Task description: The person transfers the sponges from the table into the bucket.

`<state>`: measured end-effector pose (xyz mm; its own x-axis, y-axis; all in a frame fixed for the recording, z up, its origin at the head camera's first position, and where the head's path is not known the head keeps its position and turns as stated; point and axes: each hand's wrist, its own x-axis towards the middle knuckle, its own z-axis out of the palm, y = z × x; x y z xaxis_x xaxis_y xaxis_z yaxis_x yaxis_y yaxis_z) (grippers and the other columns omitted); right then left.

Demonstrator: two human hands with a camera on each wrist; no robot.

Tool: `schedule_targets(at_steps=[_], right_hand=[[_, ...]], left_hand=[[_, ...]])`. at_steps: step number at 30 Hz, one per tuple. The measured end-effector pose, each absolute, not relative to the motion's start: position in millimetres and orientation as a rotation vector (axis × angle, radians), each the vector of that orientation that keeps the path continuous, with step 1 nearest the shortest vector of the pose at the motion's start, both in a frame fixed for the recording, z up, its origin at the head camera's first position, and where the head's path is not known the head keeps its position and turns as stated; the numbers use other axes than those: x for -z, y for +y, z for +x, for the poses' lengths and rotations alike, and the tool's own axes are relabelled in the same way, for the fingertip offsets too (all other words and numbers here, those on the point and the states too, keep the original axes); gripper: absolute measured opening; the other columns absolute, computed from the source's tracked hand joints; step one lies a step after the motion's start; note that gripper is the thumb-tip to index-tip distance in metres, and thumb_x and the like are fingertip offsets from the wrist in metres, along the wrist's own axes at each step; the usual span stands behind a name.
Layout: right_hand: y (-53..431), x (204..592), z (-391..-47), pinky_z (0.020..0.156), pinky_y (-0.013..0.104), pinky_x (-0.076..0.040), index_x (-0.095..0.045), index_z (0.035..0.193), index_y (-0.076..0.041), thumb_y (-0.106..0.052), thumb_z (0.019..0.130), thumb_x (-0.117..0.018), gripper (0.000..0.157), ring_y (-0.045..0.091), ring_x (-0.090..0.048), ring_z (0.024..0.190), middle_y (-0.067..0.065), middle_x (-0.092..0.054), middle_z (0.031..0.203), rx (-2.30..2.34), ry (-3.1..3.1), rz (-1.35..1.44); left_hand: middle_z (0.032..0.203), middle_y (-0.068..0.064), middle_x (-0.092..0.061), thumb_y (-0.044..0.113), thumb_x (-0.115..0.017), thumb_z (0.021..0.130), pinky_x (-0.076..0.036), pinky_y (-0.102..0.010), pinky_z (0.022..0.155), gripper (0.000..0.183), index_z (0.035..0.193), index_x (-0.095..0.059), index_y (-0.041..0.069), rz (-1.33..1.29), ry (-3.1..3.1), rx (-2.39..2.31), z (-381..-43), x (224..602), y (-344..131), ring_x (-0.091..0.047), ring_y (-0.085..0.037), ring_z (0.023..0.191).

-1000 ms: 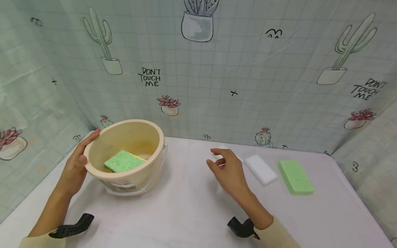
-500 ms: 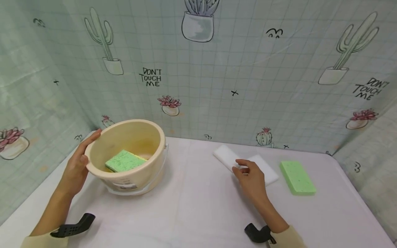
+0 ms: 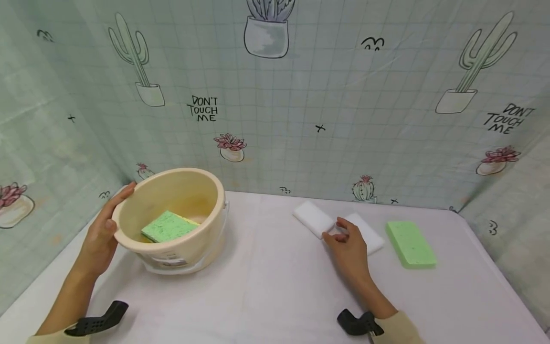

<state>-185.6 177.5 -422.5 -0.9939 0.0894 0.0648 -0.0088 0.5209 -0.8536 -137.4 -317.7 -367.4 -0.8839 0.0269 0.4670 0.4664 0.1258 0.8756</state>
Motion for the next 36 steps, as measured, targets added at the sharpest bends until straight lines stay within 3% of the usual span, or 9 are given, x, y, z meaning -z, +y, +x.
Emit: schedule_targets(at_steps=[6,10,25,32,36], right_hand=[[178.0,426.6,-185.1,0.075,0.017,-0.046,-0.037,0.145,-0.009,-0.031,0.089,-0.068,0.068,0.024,-0.061,0.099,0.013,-0.048,0.127,-1.455,-2.673,0.003],[175.4,425.9,-187.8,0.073,0.017,-0.047,-0.036,0.145,-0.005,-0.027,0.088,-0.07,0.07,0.024,-0.061,0.096,0.016,-0.042,0.131,-1.475,-2.66,0.041],[169.6,422.4,-188.9,0.074,0.019,-0.048,-0.045,0.138,-0.002,-0.021,0.085,-0.073,0.062,0.021,-0.061,0.09,0.017,-0.044,0.126,-1.314,-2.668,0.138],[161.5,415.6,-193.4,0.065,0.019,-0.048,-0.045,0.137,-0.003,-0.019,0.086,-0.073,0.061,0.023,-0.061,0.09,0.017,-0.044,0.121,-1.404,-2.676,0.05],[156.4,417.7,-197.5,0.067,0.02,-0.045,-0.043,0.138,-0.002,-0.019,0.084,-0.074,0.064,0.021,-0.059,0.089,0.016,-0.043,0.123,-1.428,-2.684,0.015]], left_hand=[[0.157,-0.005,-0.023,0.035,-0.05,0.098,-0.029,-0.016,0.104,0.059,0.149,-0.032,0.01,-0.47,-2.072,1.831,-137.1,366.5,-316.0,-0.018,-0.02,0.142],[0.157,-0.004,-0.022,0.034,-0.049,0.099,-0.03,-0.016,0.104,0.059,0.149,-0.032,0.01,-0.469,-2.067,1.843,-136.8,366.7,-317.5,-0.019,-0.019,0.142],[0.157,-0.004,-0.022,0.031,-0.05,0.099,-0.029,-0.017,0.105,0.057,0.149,-0.033,0.009,-0.525,-2.03,1.881,-137.1,367.5,-314.8,-0.018,-0.019,0.142],[0.156,-0.004,-0.023,0.033,-0.051,0.098,-0.03,-0.017,0.104,0.058,0.148,-0.034,0.009,-0.532,-2.029,1.868,-136.9,365.5,-314.0,-0.019,-0.019,0.142],[0.157,-0.004,-0.022,0.034,-0.05,0.098,-0.029,-0.017,0.104,0.058,0.149,-0.033,0.01,-0.541,-2.027,1.875,-137.4,367.0,-316.5,-0.018,-0.018,0.142]])
